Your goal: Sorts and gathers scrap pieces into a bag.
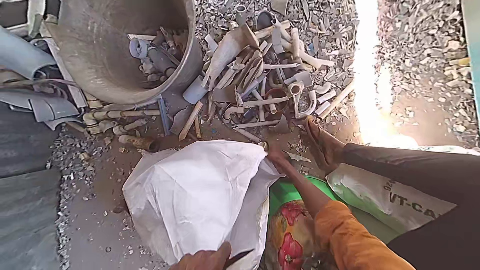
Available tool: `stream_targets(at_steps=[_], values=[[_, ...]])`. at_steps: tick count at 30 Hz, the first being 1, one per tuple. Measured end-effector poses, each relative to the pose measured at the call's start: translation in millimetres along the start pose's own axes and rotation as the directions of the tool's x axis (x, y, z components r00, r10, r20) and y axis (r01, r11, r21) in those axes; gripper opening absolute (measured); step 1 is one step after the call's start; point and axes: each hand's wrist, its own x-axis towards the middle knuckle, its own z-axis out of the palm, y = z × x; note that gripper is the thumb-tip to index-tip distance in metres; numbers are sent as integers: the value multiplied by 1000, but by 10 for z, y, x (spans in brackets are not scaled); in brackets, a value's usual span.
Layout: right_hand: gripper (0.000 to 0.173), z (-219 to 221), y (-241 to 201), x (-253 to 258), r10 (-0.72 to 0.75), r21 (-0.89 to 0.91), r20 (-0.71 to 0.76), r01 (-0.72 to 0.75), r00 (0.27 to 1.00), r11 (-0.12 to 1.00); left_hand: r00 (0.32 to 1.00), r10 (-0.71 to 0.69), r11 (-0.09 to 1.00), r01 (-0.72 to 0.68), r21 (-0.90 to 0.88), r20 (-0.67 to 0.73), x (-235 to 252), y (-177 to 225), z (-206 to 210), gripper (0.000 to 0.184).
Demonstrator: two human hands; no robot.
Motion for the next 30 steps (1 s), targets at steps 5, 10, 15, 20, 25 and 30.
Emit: stream_targets(at_steps=[5,10,15,20,25,30], values=[[34,-804,-112,-390,-335,267,-249,396,909,879,984,-113,993,110,-32,-135,63,12,101,32],[63,-1226,-374,-728,-126,459,-300,259,946,850,846,-91,996,88,-31,-525,249,58,374,11],[64,-837,-446,-1061,156,442,-192,-57,969,895,845,-72,994,15,-111,-530,266,23,357,13],[31,-678,-209,-722,252,608,29,-217,967,764,771,11,997,-56,-51,-637,163,-31,359,35],[36,-669,-50,109,-104,-296,-354,-6,929,955,860,115,971,-203,-127,-497,116,-50,196,38],[41,-575,-191,692,28,-557,-108,-84,994,826,925,124,964,-198,-176,-358,211,-95,49,35]])
